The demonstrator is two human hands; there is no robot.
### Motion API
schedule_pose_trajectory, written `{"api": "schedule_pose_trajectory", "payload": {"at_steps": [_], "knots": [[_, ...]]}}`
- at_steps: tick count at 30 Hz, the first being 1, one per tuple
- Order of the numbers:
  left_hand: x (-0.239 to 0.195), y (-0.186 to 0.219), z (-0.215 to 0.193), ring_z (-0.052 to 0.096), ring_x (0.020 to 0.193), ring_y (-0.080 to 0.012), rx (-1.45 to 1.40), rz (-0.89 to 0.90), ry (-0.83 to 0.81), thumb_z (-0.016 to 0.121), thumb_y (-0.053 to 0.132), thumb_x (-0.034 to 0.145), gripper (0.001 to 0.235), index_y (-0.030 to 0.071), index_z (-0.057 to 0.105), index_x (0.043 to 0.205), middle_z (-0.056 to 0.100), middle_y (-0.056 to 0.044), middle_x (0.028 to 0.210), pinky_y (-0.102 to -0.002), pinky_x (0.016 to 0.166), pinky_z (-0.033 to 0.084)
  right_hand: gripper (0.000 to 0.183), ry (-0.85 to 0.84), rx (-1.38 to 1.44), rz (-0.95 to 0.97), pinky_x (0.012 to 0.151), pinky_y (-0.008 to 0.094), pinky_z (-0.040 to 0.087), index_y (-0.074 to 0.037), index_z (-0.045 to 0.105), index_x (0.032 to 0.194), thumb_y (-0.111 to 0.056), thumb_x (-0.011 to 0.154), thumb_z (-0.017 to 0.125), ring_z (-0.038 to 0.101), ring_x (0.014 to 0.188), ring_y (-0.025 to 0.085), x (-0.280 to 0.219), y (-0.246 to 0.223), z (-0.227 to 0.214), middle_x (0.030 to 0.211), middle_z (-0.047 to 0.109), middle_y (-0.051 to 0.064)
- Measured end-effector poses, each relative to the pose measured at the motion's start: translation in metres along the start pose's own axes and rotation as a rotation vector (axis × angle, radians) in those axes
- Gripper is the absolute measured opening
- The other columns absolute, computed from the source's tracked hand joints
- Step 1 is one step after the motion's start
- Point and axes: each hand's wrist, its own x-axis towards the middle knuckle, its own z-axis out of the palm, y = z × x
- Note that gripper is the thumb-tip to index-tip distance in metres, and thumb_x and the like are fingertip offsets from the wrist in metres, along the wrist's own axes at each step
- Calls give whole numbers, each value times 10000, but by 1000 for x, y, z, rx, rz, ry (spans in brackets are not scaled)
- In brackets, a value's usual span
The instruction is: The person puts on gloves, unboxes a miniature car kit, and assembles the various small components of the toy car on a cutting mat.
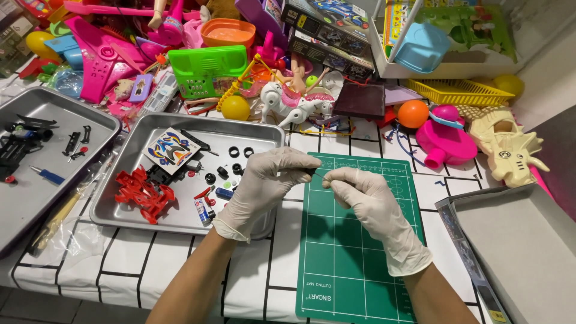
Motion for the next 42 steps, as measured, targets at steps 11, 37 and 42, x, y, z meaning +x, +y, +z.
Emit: {"api": "schedule_pose_trajectory", "payload": {"at_steps": [11,37,42], "knots": [[-2,2,6,728,940,-164,-65,-140,-66,787,-71,821,346,82,784,1131,782,-130,1025,-314,855,629,176,-106,71,251,652,282,444,-23,822,926,-41,956,650,638,628,171,5,-21,3,676,767,152],[-3,-13,5,731,830,-141,-53,-163,6,868,39,771,228,83,817,989,781,-119,848,-264,774,622,231,-14,30,154,457,233,340,-67,763,834,-4,990,605,386,490,111,2,9,16,495,556,66],[-4,-16,4,730,835,-142,-28,-138,-18,868,57,777,215,100,818,982,784,-105,858,-272,785,619,241,-10,76,160,442,213,313,-73,764,833,12,987,599,356,492,95,0,9,17,503,527,43]]}}
